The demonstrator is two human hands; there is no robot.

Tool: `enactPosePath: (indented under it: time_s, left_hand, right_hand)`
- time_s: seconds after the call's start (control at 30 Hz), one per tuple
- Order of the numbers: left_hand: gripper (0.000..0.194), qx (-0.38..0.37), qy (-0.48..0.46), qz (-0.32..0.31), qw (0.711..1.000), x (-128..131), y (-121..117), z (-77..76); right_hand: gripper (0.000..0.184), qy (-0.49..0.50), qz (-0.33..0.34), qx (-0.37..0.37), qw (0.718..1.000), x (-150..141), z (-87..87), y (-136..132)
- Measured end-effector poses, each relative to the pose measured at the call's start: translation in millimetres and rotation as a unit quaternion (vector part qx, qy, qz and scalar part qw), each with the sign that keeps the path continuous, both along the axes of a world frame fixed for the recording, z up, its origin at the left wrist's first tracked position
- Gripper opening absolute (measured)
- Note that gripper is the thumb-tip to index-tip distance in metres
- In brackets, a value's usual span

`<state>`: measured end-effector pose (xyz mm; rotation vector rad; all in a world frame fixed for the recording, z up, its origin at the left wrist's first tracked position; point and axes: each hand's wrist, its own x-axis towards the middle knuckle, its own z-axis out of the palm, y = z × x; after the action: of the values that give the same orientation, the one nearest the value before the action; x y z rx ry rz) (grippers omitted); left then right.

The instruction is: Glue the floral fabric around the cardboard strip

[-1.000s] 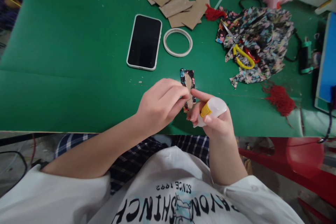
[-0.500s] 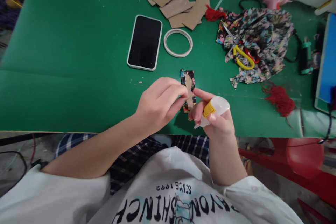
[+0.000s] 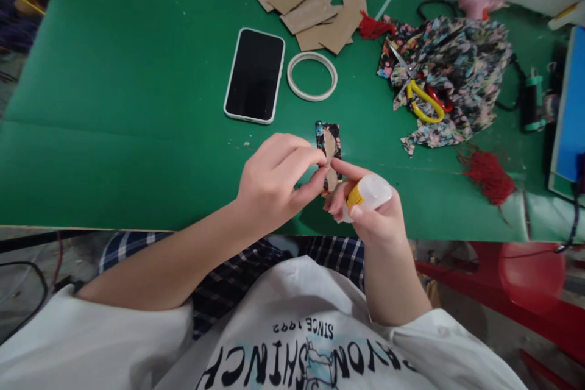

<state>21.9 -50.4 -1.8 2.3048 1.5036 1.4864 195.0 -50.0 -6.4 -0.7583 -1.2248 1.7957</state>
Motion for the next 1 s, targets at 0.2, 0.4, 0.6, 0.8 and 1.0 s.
enactPosePath:
  time_s: [0.2, 0.4, 0.6, 0.8, 1.0]
  left_hand:
    - [0.007, -0.004, 0.002, 0.006, 1.000, 1.8, -0.6, 0.3]
    - [0.008, -0.004, -0.001, 0.011, 1.000, 2.2, -0.9, 0.3]
    - [0.010, 0.003, 0.004, 0.011, 1.000, 2.1, 0.1, 1.3]
    - [0.010, 0.007, 0.002, 0.012, 1.000, 0.8, 0.9, -0.1]
    - [0.010, 0.000, -0.005, 0.014, 1.000, 0.0, 0.9, -0.2]
  right_hand:
    - [0.050, -0.036, -0.011, 0.027, 0.999, -2.3, 2.8, -4.3]
    - [0.051, -0.061, -0.010, 0.042, 0.997, -2.9, 5.2, -6.6]
    - [0.051, -0.054, 0.000, 0.048, 0.997, -2.5, 4.8, -5.9]
    - [0.051, -0.040, 0.002, 0.044, 0.998, -2.6, 2.5, -5.6]
    - [0.047, -0.026, -0.003, 0.032, 0.999, -3.1, 2.0, -5.7]
